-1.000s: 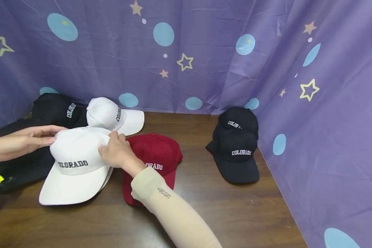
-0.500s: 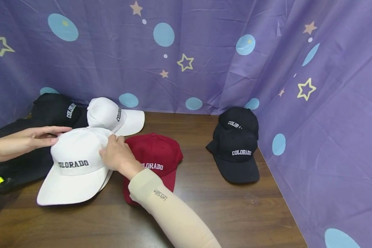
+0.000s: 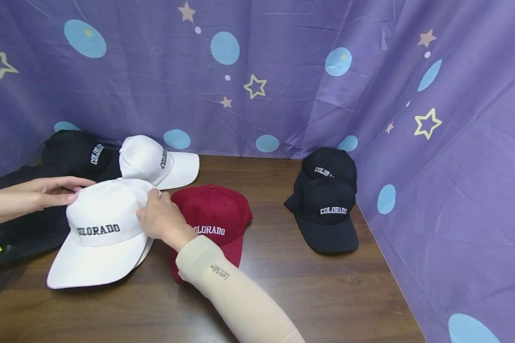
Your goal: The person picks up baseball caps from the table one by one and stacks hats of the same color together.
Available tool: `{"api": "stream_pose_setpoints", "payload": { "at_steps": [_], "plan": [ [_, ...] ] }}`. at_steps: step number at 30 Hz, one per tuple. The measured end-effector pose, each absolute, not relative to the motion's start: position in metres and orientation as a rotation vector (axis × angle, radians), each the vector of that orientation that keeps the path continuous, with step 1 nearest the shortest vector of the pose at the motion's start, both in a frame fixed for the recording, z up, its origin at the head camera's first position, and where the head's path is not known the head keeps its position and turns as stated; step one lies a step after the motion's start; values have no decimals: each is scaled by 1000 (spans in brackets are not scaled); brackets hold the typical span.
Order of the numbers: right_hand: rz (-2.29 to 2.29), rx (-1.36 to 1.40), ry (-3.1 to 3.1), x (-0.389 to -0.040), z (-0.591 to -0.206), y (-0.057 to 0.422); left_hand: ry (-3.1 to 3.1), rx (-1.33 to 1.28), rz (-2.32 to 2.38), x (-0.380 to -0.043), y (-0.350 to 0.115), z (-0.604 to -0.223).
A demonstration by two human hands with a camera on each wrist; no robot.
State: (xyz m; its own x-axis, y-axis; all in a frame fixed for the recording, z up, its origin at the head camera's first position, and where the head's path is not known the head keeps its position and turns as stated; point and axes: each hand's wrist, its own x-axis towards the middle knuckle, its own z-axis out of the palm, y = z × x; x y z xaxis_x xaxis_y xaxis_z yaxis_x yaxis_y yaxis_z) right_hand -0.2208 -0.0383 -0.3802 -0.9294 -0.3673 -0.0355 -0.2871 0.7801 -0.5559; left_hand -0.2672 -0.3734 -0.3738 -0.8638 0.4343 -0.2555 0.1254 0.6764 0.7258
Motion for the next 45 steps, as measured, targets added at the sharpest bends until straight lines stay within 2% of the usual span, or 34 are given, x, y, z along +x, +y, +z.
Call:
{"api": "stream_pose_setpoints", "payload": {
  "at_steps": [7,12,16,22,32,45],
  "plan": [
    [-910,-630,2762,-217,-368,-20,2572,372,925,-267,-367,-367],
    [-1007,-847,2705,-215,-342,14,2584,334,979,-269,-361,-357],
    [-1182,-888,2674,-214,-322,47,2579,303,1054,-274,-354,-347],
    [-1403,-797,2723,-214,-313,91,2536,300,1156,-290,-332,-332],
    [-1625,-642,2740,-222,-327,144,2345,170,1379,-321,-303,-324],
    [-1721,-505,2657,-232,-339,168,1950,-14,1506,-348,-299,-335]
  ]
}}
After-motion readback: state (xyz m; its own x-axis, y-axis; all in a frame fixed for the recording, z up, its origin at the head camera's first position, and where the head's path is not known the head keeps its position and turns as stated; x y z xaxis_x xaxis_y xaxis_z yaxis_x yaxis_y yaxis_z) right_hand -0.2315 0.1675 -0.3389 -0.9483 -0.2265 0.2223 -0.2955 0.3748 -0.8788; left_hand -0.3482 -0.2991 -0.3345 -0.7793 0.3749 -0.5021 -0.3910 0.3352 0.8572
